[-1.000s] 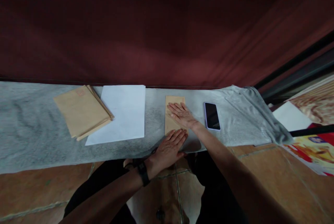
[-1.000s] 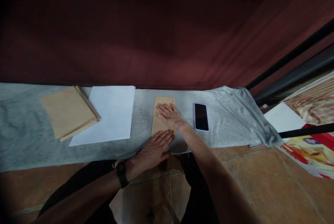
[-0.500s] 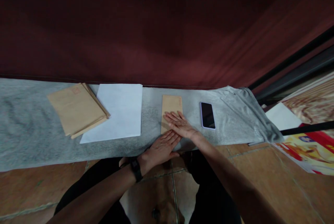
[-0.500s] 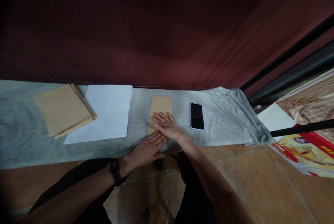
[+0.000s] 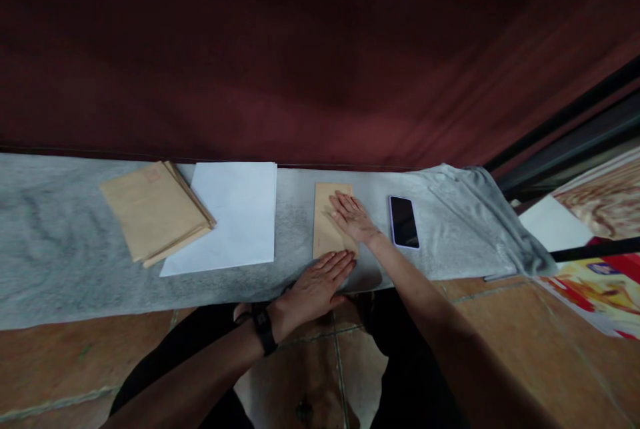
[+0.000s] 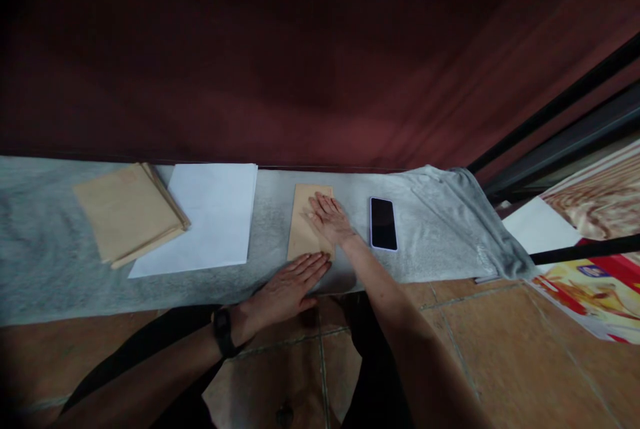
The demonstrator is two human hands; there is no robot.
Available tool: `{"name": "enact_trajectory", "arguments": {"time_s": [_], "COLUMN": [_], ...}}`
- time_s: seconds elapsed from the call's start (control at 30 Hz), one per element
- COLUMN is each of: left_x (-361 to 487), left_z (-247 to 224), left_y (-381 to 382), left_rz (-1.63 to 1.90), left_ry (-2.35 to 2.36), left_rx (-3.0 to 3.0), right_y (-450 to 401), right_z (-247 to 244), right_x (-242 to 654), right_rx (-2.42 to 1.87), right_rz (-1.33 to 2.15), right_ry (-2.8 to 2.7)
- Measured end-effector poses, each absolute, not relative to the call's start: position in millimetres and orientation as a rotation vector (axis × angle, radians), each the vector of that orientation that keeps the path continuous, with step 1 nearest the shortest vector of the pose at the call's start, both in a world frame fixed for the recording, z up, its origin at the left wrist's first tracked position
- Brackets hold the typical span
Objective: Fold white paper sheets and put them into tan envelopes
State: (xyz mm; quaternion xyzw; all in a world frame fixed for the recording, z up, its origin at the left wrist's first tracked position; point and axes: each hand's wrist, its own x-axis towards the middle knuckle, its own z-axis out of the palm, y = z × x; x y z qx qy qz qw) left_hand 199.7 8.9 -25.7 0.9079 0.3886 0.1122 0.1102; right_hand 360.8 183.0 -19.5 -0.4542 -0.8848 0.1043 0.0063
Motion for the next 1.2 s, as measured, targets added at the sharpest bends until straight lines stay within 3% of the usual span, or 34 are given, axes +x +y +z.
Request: {"name": "enact_trajectory", "arguments": {"time_s": [0.2, 0.87, 1.2], "left_x": [201, 203, 209], "left_z": [-23, -10, -23], "left_y": [6, 41, 102], "left_rz": [0.349, 0.661, 0.342], "left_ry": [1.172, 1.598, 1.519], "left_rx": [2.678, 2.298, 2.497], "right_y": [198, 88, 54], "right_z": [-22, -31, -34], "right_x": [351, 390, 384], "right_rx": [-1.570, -1.158, -0.929], "right_rz": [0.234, 0.370, 0.387], "right_ry": [-2.674, -2.786, -2.743]}}
